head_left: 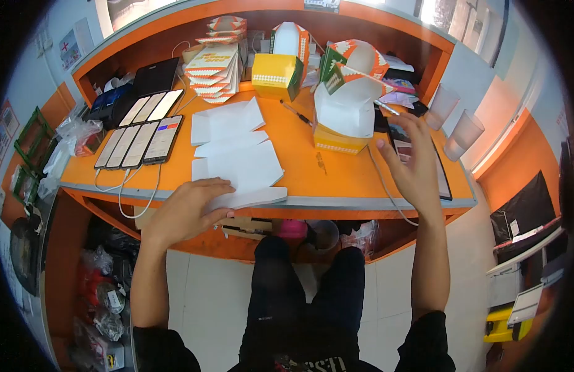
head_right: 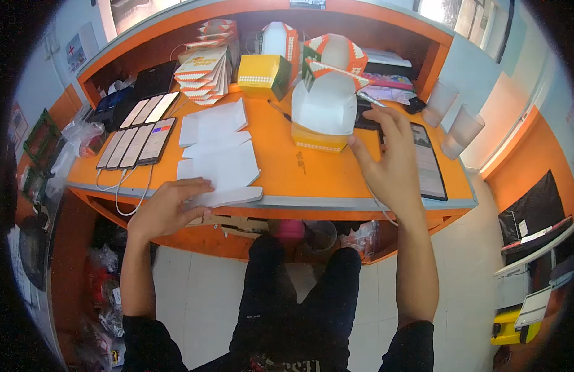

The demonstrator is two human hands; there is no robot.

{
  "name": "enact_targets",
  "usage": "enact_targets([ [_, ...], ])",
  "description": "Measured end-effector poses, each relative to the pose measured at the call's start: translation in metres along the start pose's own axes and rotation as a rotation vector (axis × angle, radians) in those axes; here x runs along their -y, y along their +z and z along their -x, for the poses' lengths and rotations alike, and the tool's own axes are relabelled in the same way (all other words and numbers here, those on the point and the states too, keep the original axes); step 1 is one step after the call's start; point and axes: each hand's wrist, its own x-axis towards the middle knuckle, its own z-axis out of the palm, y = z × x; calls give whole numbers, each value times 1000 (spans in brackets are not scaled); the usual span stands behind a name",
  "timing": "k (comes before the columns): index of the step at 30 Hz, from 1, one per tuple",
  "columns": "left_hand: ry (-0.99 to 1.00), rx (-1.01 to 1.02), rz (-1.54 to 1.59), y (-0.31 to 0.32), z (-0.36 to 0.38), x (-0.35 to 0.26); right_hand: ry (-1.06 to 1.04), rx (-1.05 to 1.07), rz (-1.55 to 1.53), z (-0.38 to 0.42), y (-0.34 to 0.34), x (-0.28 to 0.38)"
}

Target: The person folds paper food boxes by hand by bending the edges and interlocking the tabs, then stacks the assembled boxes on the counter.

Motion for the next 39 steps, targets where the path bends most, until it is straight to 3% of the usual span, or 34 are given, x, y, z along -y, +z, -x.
enact_targets([
  [4, -16, 31, 130, -9, -2, 2, -2, -63, -112, 27, -7, 16],
  [9, 21, 24, 141, -9, -3, 13, -8, -2, -231, 73, -12, 25],
  [12, -78, 0, 125, -8, -4, 11, 63, 79, -300, 104, -12, 27],
  [15, -152, -168, -129, -8, -8, -2, 149, 182, -377, 132, -3, 29],
  [16, -81, -297, -195, -10, -9, 0, 173, 216, -405, 138, 2, 29],
  [19, 82, -646, -379, -24, -16, 3, -102, 256, -332, 142, 22, 36],
  [21, 97, -831, -485, -38, -16, -9, -68, 344, -530, 146, 38, 46],
  [25, 170, -967, -590, -29, -4, -26, -38, 510, -736, 140, 75, 85],
  [28, 98, -956, -538, -17, -3, -19, -283, 302, -115, 144, 108, 114],
  [32, 112, -1053, -465, -23, 5, -22, -244, 74, -17, 140, 150, 115],
  [36, 86, -1374, -267, -38, 16, -14, -267, -17, 161, 117, 164, 104],
  [39, 94, -1534, -407, -46, 42, -35, -206, -4, 211, 100, 161, 98],
])
